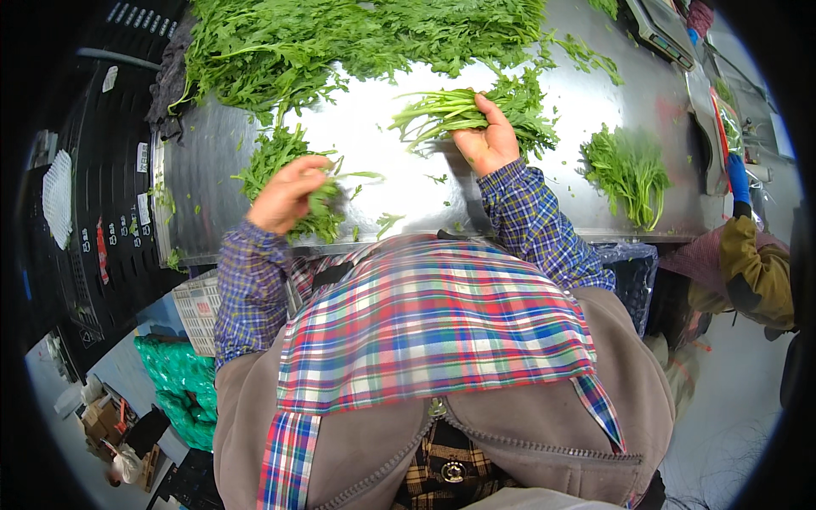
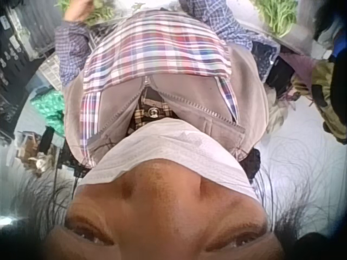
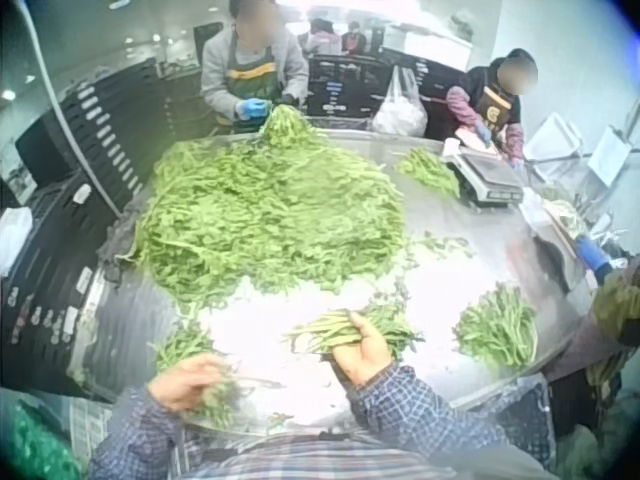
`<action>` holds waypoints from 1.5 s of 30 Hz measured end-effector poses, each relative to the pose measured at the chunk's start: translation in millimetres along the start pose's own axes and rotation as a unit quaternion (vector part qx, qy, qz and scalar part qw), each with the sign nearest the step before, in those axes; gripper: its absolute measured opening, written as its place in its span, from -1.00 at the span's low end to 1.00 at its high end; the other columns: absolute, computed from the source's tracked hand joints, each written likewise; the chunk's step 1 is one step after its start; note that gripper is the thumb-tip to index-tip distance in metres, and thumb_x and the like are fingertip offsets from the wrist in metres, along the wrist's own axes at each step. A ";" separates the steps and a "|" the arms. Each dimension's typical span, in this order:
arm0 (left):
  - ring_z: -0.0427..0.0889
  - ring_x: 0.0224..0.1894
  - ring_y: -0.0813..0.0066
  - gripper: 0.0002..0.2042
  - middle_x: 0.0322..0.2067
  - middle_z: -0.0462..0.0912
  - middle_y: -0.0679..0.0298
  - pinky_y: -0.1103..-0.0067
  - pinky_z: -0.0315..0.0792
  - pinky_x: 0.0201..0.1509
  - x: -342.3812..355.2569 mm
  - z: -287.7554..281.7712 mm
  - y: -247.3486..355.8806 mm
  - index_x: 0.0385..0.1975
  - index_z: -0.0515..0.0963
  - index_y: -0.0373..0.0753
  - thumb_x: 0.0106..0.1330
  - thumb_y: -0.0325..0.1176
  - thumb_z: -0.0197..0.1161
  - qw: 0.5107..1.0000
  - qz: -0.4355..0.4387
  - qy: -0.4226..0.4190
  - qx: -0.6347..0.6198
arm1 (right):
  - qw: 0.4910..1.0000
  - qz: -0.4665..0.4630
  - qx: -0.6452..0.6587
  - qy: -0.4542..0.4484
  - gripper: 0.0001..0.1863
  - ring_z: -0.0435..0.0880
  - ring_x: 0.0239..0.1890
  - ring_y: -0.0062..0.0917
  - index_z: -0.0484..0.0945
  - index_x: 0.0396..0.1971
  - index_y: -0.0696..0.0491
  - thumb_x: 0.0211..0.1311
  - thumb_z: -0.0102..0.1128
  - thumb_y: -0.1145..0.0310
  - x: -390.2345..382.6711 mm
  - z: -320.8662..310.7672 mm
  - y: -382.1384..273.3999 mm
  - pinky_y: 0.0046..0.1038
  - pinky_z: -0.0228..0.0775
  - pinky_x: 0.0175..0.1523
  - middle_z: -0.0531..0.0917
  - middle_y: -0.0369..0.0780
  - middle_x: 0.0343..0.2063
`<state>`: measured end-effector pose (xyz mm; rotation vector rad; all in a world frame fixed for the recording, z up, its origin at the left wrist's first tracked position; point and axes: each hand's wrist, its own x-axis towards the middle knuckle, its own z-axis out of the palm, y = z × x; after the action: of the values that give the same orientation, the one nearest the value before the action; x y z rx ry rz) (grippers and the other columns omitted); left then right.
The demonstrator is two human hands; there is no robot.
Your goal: The person sorts leafy green vegetables on a stainless steel table, separating stems from leaves by hand. The person repeatedly picks up bunches, removes unwanted parts, and places the cleaned greens into a pile.
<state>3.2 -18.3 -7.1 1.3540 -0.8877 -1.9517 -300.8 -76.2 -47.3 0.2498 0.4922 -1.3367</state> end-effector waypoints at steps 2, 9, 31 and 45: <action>0.46 -0.43 0.64 -0.79 -0.38 0.46 0.41 0.73 0.36 -0.42 -12.9 -23.6 11.7 -0.13 0.45 -0.22 0.28 -0.35 0.14 0.997 0.043 0.060 0.032 | 1.000 0.006 -0.021 -0.001 -0.79 0.45 0.04 -0.27 0.43 -0.14 0.17 0.24 0.05 0.47 0.6 -2.5 0.9 -0.21 0.15 0.30 0.51 -0.10 -0.07; 0.40 -0.48 0.65 -0.87 -0.41 0.36 0.45 0.70 0.21 -0.53 -32.3 -61.2 15.7 -0.23 0.43 -0.18 0.32 -0.30 0.10 0.993 0.113 0.029 -0.017 | 0.998 0.031 -0.047 0.006 -0.73 0.45 0.06 -0.28 0.41 -0.09 0.20 0.26 0.02 0.41 2.4 -7.1 3.8 -0.25 0.18 0.28 0.51 -0.09 -0.05; 0.50 -0.30 0.24 -0.80 -0.38 0.54 0.22 0.45 0.43 -0.22 52.6 123.4 -5.0 -0.37 0.54 -0.26 -0.04 -0.46 0.31 0.669 0.495 0.115 0.542 | 0.995 0.088 0.031 -0.019 -0.72 0.44 0.01 -0.26 0.37 -0.09 0.21 0.29 0.01 0.36 -14.4 -7.0 24.7 -0.25 0.21 0.22 0.50 -0.07 -0.09; 0.54 -0.40 0.40 -0.88 -0.43 0.57 0.25 0.56 0.45 -0.27 65.5 110.7 -17.3 -0.31 0.52 -0.32 0.17 -0.49 0.16 0.877 0.333 0.098 0.333 | 0.991 0.128 0.012 -0.031 -0.67 0.43 0.02 -0.27 0.32 -0.04 0.14 0.27 0.07 0.31 -12.9 -8.7 27.1 -0.17 0.20 0.22 0.47 -0.09 -0.05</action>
<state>-123.2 -38.4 -28.4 1.3002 -1.7405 -0.9835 -278.1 -55.0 -51.5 0.2805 0.3786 -1.0964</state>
